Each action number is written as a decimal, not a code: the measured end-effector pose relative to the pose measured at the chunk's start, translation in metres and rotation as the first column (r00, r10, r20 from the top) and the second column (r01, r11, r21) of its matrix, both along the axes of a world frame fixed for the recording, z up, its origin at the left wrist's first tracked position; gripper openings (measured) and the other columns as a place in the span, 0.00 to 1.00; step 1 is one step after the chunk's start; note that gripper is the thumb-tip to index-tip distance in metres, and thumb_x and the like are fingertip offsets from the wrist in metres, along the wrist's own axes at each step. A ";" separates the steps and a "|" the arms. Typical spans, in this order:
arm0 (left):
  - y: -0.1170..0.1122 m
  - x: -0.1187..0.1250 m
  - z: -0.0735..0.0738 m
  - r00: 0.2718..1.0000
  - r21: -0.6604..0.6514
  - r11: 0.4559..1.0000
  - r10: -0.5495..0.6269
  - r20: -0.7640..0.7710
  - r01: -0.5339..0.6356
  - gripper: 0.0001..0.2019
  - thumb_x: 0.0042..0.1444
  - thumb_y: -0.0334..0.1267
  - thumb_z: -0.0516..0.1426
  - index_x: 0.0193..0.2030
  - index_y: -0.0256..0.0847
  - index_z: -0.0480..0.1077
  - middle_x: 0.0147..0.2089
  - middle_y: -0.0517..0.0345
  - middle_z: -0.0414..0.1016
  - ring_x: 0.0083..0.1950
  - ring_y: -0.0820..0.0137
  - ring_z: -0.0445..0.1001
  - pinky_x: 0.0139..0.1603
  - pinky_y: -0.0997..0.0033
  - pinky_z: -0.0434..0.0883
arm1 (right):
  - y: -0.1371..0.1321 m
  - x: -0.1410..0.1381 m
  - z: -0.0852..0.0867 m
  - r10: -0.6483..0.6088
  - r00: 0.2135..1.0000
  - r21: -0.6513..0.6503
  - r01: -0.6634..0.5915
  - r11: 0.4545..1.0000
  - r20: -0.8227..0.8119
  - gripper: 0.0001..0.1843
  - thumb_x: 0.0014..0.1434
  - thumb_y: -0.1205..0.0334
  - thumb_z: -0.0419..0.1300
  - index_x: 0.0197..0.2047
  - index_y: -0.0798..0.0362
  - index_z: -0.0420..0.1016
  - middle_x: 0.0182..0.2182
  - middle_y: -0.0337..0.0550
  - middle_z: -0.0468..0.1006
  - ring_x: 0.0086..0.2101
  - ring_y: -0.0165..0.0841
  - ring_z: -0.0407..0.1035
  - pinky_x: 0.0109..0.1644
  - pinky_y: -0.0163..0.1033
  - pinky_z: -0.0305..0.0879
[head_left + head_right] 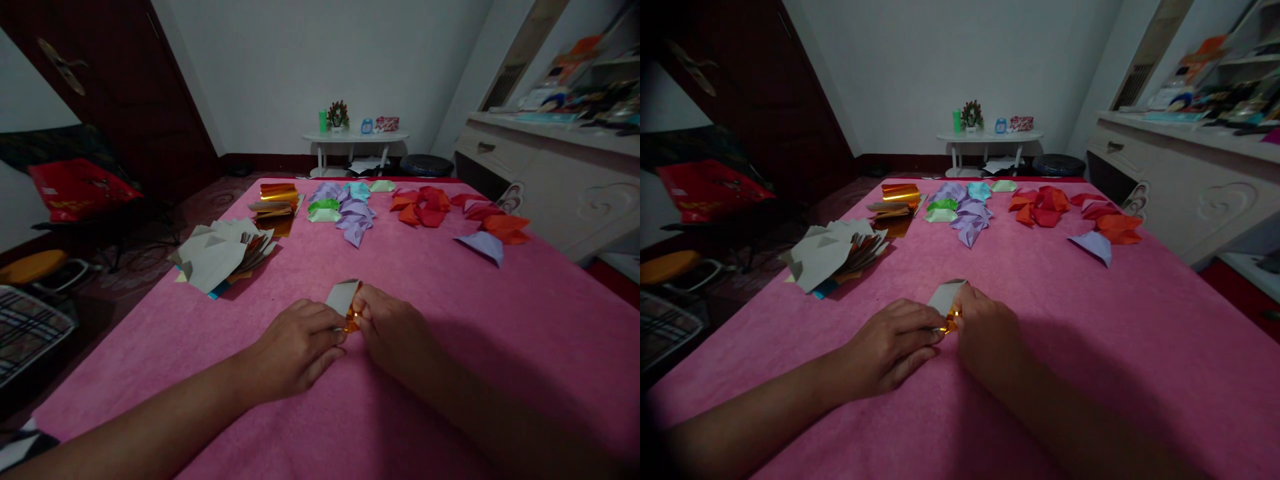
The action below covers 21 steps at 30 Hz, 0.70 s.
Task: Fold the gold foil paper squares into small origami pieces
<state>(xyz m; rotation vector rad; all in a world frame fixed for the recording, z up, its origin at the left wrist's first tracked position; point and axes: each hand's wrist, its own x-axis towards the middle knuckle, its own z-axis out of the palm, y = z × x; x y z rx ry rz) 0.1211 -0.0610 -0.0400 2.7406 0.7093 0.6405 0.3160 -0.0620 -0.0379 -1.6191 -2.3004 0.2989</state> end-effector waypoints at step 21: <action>0.007 -0.003 -0.002 0.975 -0.140 0.990 0.044 0.217 -0.013 0.14 0.54 0.28 0.54 0.48 0.38 0.70 0.43 0.50 0.75 0.44 0.66 0.72 0.47 0.62 0.69 | -0.012 -0.009 0.008 0.239 0.889 0.072 -0.289 0.955 0.392 0.11 0.53 0.78 0.53 0.34 0.55 0.72 0.29 0.45 0.73 0.24 0.31 0.65 0.23 0.36 0.51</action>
